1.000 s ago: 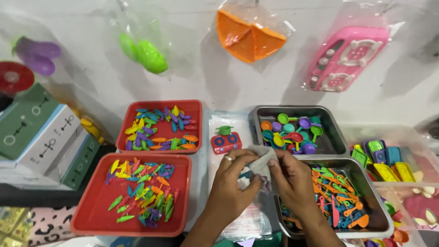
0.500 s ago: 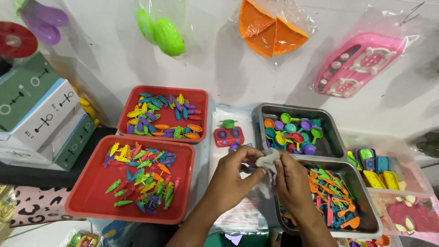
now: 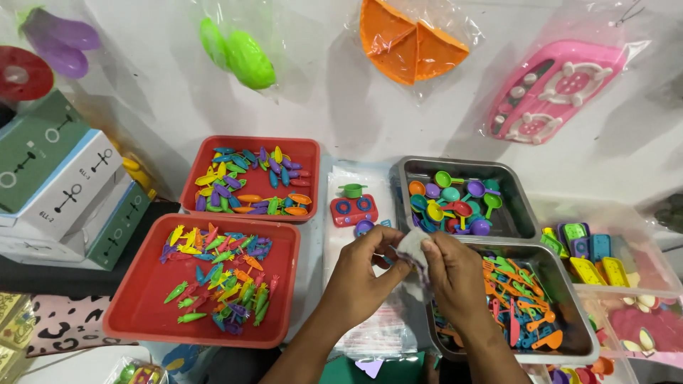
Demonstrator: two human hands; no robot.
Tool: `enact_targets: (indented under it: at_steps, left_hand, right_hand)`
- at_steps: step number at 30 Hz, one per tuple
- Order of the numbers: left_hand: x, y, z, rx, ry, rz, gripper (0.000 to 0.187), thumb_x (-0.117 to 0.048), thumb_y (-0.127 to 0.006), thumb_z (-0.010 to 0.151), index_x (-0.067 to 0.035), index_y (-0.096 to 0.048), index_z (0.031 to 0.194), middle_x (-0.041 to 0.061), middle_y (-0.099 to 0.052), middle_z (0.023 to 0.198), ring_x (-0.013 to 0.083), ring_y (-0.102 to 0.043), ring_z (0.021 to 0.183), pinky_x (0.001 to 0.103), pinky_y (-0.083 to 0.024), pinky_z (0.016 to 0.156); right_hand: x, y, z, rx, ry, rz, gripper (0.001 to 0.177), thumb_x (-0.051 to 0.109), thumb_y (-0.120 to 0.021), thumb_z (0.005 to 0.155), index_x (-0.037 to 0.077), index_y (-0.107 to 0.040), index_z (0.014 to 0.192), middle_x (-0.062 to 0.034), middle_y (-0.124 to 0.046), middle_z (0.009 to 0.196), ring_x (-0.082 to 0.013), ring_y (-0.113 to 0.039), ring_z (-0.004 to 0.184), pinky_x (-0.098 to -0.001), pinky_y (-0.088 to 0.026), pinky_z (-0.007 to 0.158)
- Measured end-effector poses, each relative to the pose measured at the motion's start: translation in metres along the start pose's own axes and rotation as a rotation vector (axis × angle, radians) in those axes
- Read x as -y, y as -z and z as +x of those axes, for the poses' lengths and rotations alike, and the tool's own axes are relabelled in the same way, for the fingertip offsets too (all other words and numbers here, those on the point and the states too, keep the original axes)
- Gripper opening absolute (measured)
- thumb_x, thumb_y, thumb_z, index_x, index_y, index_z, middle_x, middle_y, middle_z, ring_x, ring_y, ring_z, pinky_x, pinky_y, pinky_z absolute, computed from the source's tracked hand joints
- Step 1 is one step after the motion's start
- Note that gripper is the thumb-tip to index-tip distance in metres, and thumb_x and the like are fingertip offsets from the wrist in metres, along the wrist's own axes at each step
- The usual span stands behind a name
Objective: The person is sorting and packing various small plastic toys, such as letters and shapes, from multiple trays into clear plastic bags.
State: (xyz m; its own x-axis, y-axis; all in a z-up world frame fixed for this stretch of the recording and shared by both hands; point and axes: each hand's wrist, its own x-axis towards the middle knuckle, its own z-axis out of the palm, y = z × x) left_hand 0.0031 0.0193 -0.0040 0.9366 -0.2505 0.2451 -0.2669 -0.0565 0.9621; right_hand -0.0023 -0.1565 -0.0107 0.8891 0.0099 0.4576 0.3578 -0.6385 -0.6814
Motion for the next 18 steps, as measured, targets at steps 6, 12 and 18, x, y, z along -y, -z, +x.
enact_targets:
  at_steps: [6,12,18]
  left_hand:
    - [-0.003,0.001,0.000,0.012,-0.030,-0.154,0.042,0.007,-0.070,0.079,-0.003,-0.061,0.119,0.008,-0.070,0.103,0.0150,-0.067,0.087,0.028,-0.056,0.076]
    - [0.001,-0.003,0.000,0.009,-0.024,-0.103,0.038,0.005,-0.072,0.081,-0.004,-0.064,0.117,0.006,-0.071,0.095,0.0137,-0.068,0.082,0.027,-0.057,0.073]
    - [0.001,-0.002,-0.001,0.009,0.023,-0.145,0.043,0.007,-0.071,0.082,-0.005,-0.063,0.123,0.004,-0.068,0.090,0.0120,-0.065,0.078,0.026,-0.055,0.073]
  right_hand:
    - [0.007,-0.002,-0.002,0.040,0.045,0.108,0.022,0.002,-0.051,0.096,0.002,-0.069,0.108,-0.0047,-0.071,0.084,-0.0141,-0.056,0.063,-0.0276,-0.046,0.060]
    - [0.008,-0.001,0.001,0.008,0.073,0.074,0.015,0.007,-0.057,0.095,0.000,-0.070,0.100,-0.0044,-0.062,0.077,-0.0147,-0.049,0.062,-0.0294,-0.042,0.059]
    - [0.012,0.003,0.001,-0.014,-0.035,-0.035,0.016,0.014,-0.067,0.092,0.002,-0.076,0.087,-0.0037,-0.067,0.060,-0.0134,-0.048,0.047,-0.0292,-0.040,0.046]
